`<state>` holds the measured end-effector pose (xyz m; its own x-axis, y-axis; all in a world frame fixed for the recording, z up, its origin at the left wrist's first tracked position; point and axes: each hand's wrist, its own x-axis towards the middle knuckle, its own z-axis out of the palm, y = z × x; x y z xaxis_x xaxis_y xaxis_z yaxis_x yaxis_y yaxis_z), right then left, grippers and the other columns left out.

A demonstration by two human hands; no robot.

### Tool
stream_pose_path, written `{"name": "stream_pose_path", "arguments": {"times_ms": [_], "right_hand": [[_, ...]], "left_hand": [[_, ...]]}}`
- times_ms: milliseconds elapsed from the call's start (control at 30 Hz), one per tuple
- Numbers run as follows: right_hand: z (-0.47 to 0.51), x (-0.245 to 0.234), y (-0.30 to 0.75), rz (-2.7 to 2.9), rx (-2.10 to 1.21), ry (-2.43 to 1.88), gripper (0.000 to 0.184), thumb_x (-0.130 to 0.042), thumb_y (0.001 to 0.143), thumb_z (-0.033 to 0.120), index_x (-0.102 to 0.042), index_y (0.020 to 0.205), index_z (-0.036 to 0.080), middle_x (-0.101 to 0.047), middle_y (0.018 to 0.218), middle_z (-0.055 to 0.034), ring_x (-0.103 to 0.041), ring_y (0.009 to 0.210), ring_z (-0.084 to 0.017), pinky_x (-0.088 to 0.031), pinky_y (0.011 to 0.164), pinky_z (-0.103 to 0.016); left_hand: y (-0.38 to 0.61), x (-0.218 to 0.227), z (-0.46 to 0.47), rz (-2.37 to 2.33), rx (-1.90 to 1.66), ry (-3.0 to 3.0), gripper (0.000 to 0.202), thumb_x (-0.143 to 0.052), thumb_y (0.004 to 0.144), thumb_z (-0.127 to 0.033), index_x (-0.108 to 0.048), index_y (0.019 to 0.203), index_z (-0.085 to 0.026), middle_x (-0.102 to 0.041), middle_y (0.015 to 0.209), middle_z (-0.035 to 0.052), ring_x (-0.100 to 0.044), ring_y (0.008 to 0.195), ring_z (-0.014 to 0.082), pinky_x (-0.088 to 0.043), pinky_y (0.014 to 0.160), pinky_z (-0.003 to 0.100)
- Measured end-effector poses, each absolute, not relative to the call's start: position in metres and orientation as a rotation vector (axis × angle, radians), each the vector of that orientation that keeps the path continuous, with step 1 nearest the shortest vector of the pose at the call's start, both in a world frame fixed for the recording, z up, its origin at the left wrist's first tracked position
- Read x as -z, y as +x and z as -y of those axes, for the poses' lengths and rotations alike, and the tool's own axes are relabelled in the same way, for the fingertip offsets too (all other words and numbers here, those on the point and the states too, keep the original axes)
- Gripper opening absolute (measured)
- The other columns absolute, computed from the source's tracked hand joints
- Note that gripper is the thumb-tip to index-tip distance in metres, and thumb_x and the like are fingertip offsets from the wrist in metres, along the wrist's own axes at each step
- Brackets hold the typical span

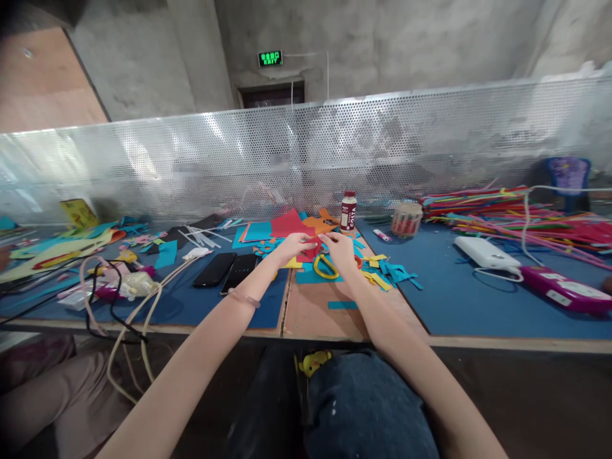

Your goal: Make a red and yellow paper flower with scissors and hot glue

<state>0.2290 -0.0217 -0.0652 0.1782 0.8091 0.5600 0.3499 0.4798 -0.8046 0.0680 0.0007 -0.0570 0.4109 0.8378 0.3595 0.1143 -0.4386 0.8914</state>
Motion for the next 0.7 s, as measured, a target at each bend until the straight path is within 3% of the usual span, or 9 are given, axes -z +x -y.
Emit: {"name": "stream_pose_path", "arguments": {"times_ms": [333, 533, 700], "right_hand": [[0.022, 0.067, 0.229, 1.513, -0.418, -1.165, 0.036, -0.060, 0.070, 0.046, -0.071, 0.072, 0.012, -0.067, 0.068, -0.0070, -0.056, 0.064, -0.018, -0.041, 0.061, -0.028], [0.023, 0.069, 0.227, 1.606, -0.457, -1.152, 0.038, -0.061, 0.066, 0.050, -0.069, 0.065, 0.013, -0.063, 0.059, -0.0037, -0.051, 0.058, -0.016, -0.038, 0.055, -0.027], [0.026, 0.070, 0.220, 1.639, -0.478, -1.131, 0.041, -0.062, 0.065, 0.052, -0.070, 0.069, 0.012, -0.065, 0.065, -0.0041, -0.051, 0.059, -0.015, -0.038, 0.056, -0.026]], "left_hand": [[0.063, 0.055, -0.002, -0.879, -1.086, 1.885, 0.030, -0.070, 0.065, -0.037, -0.065, 0.081, -0.012, -0.064, 0.074, 0.0049, -0.057, 0.067, 0.0142, -0.042, 0.063, 0.026], [0.065, 0.048, 0.003, -0.870, -1.176, 1.954, 0.032, -0.060, 0.073, -0.042, -0.067, 0.089, -0.015, -0.067, 0.090, 0.0057, -0.057, 0.081, 0.0158, -0.043, 0.073, 0.026], [0.066, 0.046, 0.001, -0.853, -1.238, 2.021, 0.026, -0.063, 0.071, -0.038, -0.068, 0.076, -0.013, -0.067, 0.077, 0.0058, -0.059, 0.074, 0.0164, -0.043, 0.071, 0.027]]}}
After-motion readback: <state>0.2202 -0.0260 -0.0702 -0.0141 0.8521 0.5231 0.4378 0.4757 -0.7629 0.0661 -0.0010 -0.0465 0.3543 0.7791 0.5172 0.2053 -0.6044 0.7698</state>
